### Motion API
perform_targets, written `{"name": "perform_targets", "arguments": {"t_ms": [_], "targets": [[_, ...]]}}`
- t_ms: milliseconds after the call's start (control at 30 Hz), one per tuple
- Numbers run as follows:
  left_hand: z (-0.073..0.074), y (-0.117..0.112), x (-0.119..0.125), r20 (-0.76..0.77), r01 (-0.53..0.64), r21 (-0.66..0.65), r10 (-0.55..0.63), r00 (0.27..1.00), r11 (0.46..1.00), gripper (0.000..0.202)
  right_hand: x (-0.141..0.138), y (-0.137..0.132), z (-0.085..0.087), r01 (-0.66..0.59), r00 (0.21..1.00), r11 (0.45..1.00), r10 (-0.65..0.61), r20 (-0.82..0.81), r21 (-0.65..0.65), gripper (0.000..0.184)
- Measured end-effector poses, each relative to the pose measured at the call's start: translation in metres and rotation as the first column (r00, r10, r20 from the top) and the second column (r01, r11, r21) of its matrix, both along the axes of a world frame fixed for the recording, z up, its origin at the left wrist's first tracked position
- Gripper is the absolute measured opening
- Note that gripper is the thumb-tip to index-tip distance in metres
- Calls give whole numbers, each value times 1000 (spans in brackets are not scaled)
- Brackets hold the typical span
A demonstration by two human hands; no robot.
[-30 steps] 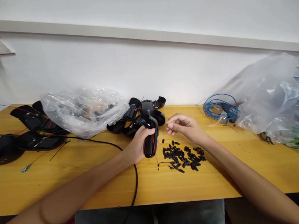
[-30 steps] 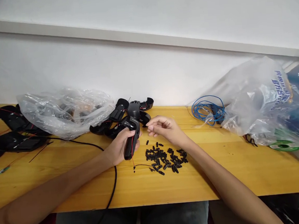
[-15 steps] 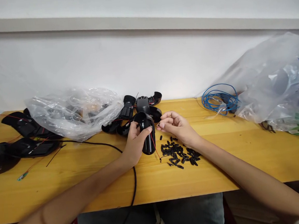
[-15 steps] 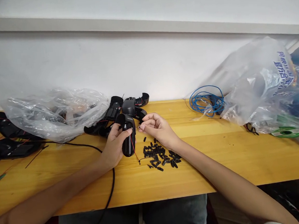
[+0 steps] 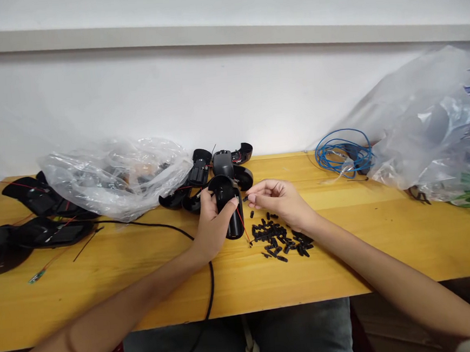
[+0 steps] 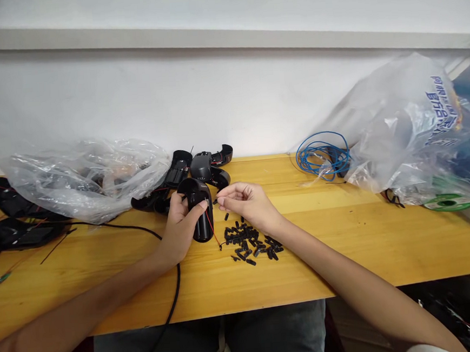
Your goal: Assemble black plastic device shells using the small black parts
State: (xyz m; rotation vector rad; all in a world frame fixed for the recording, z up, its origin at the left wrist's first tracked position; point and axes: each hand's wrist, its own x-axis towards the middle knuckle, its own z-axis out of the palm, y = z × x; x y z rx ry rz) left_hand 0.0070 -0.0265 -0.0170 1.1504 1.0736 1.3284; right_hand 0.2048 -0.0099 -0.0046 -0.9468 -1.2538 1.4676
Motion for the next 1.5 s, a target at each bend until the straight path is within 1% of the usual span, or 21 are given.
{"name": "perform_targets", "arguments": {"t_ms": [167, 300, 467, 600, 800, 1000, 1167, 1367, 1433, 1500], "targets": [[-4, -1, 2, -42, -22, 83, 26, 999, 996, 51, 3, 0, 3, 0, 998, 1000, 1, 68, -18, 37], [-6, -3, 3, -64, -16, 138, 25, 998, 990, 54, 0, -2, 3, -12, 994, 1000, 11, 108, 6, 36], [-3, -5, 3, -46, -21, 103, 26, 999, 994, 51, -4, -5, 1, 9, 997, 999, -12, 74, 30, 36], [0, -5, 4, -5, -6, 74, 7, 1000, 997, 51, -4, -5, 1, 14, 995, 998, -20, 98, 65, 36], [1, -5, 4, -12, 15, 51, -14, 1000, 999, 50, -6, -7, 1, 46, 993, 997, -53, 109, 69, 40], [5, -4, 0, 8, 138, 7, -138, 990, 990, 49, -11, -10, -1, 84, 995, 992, -89, 50, 96, 46], [5, -4, 0, 35, 138, -15, -137, 990, 990, 49, -14, -12, -5, 75, 996, 990, -80, 34, 119, 49], [2, -4, -1, 79, 139, -30, -136, 988, 990, 48, -18, -13, -13, 69, 996, 982, -78, 43, 174, 47], [1, -4, -2, 129, 165, -33, -160, 979, 986, 49, -19, -13, -14, 64, 997, 981, -72, 39, 181, 47], [1, -3, -5, 158, 221, -32, -213, 964, 975, 50, -18, -12, -15, 53, 998, 983, -57, 16, 178, 47]]}}
